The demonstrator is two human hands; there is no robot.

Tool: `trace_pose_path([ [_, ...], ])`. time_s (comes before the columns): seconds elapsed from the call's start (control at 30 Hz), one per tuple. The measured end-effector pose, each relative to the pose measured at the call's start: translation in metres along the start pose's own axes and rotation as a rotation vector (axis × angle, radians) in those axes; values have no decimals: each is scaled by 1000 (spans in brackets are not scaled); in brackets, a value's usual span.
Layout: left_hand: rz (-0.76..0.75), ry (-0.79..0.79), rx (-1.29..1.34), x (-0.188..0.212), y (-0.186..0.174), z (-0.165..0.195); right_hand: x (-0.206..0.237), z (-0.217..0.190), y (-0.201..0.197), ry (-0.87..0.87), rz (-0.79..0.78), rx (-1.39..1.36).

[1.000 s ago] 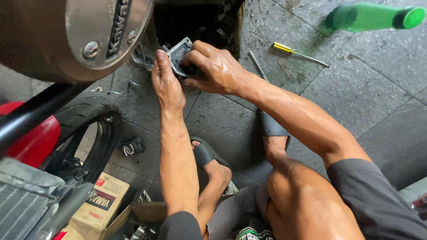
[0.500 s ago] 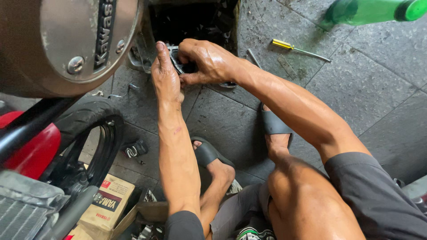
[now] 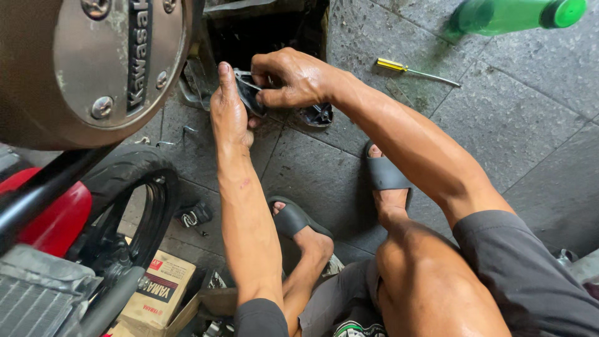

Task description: The person uses a green plastic bottle to pour liquid onto a motorcycle part and then scrapes the part with a small metal tool. The person pours liquid into a metal tray and scrapes a small metal part over the tray.

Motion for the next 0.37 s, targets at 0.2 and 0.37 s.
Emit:
trace_pose_path([
  [0.2, 89, -98, 97, -8, -3, 6, 2, 2, -14, -97, 129, 4],
  [0.37, -59, -2, 347, -8, -15, 1, 13, 9, -47, -147, 311, 23],
])
Point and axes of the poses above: each hand's wrist, its own x-axis away from the middle knuckle, its own y-axis out of the palm, z = x × y, the point moved 1 cm from there along -x, towards the middle knuckle, and after that the axes turned 12 degrees about -z, right-handed, at the moved point
